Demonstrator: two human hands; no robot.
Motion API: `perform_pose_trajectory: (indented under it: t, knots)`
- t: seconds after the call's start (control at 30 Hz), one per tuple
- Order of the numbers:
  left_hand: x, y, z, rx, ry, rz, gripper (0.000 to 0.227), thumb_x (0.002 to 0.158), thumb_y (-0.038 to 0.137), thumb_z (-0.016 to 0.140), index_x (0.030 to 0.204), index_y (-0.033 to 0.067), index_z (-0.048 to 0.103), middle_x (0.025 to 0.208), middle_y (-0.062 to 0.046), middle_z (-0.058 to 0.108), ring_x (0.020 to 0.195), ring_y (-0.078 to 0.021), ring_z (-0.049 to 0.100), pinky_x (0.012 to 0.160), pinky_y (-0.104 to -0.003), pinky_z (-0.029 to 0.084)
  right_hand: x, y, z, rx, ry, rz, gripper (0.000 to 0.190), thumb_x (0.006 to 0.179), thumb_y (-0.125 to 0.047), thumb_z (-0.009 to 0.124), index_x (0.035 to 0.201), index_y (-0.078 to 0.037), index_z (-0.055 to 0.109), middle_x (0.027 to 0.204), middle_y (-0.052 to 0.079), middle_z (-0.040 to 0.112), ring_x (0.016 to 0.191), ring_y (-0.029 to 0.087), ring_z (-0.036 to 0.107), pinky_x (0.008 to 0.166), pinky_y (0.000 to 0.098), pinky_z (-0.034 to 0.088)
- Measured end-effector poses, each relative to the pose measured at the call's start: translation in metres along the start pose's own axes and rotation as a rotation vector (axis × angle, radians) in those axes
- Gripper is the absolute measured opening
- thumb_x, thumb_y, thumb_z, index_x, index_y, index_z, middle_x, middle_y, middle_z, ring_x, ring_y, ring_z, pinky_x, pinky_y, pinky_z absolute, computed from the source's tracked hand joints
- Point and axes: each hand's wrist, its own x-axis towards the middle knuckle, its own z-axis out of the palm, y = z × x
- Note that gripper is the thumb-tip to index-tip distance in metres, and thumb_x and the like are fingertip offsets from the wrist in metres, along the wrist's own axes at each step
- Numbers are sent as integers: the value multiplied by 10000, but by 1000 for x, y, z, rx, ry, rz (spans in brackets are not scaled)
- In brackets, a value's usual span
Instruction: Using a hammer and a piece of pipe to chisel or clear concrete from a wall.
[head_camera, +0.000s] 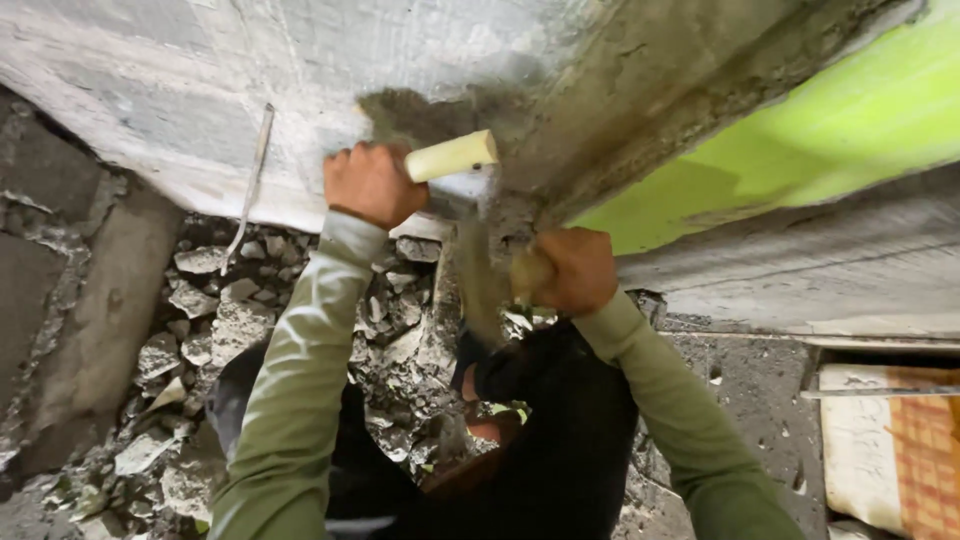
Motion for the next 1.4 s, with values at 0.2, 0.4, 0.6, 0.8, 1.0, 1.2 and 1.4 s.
perform_pose_trajectory:
  t: [0.2,0.4,0.6,0.8,1.0,1.2,1.4]
  knots:
    - [7,-4,15,-2,-3,-3,412,704,650,727,951,326,791,893,-83,767,917,-380,753,825,-480,532,8,2,17,35,-122,437,411,602,-427,779,956,-229,713,741,114,722,757,433,731,669,605,560]
    - [3,0,11,-12,-32,-22,409,696,633,733,954,322,794,914,-96,766,937,-380,752,843,-476,536,11,-4,-7,219,127,-197,387,662,-560,742,927,-295,643,708,-66,653,700,245,728,621,420,586]
    - [-1,7,6,-35,9,-48,434,655,628,764,977,338,799,911,-97,761,929,-372,751,848,-468,538,14,-22,10,-35,-39,576,370,612,-409,765,952,-272,721,705,75,718,737,375,746,670,538,601]
    - [-11,20,-9,-69,15,-83,486,689,605,762,923,179,776,939,-124,753,940,-365,752,857,-476,545,1,-21,-8,84,-9,225,487,520,-468,841,890,-277,588,673,-22,658,710,263,729,637,416,569]
    - [-20,28,-24,-137,-140,-148,543,684,620,759,965,155,765,979,-140,757,964,-394,747,853,-498,567,10,-12,2,-161,56,20,573,558,-562,817,955,-229,572,712,-2,609,683,298,703,593,462,550]
    - [-19,21,-10,-48,-19,-90,337,722,542,758,901,259,782,862,-66,758,876,-359,768,814,-465,563,33,-17,3,-79,374,-158,234,654,-369,704,776,-220,570,579,-21,503,528,233,605,534,332,507]
    - [-15,18,-7,-119,-79,-74,410,728,603,716,910,242,780,877,-120,769,899,-407,764,790,-493,574,23,2,9,132,387,-347,509,869,-702,555,871,-199,634,676,4,550,607,235,635,568,372,513]
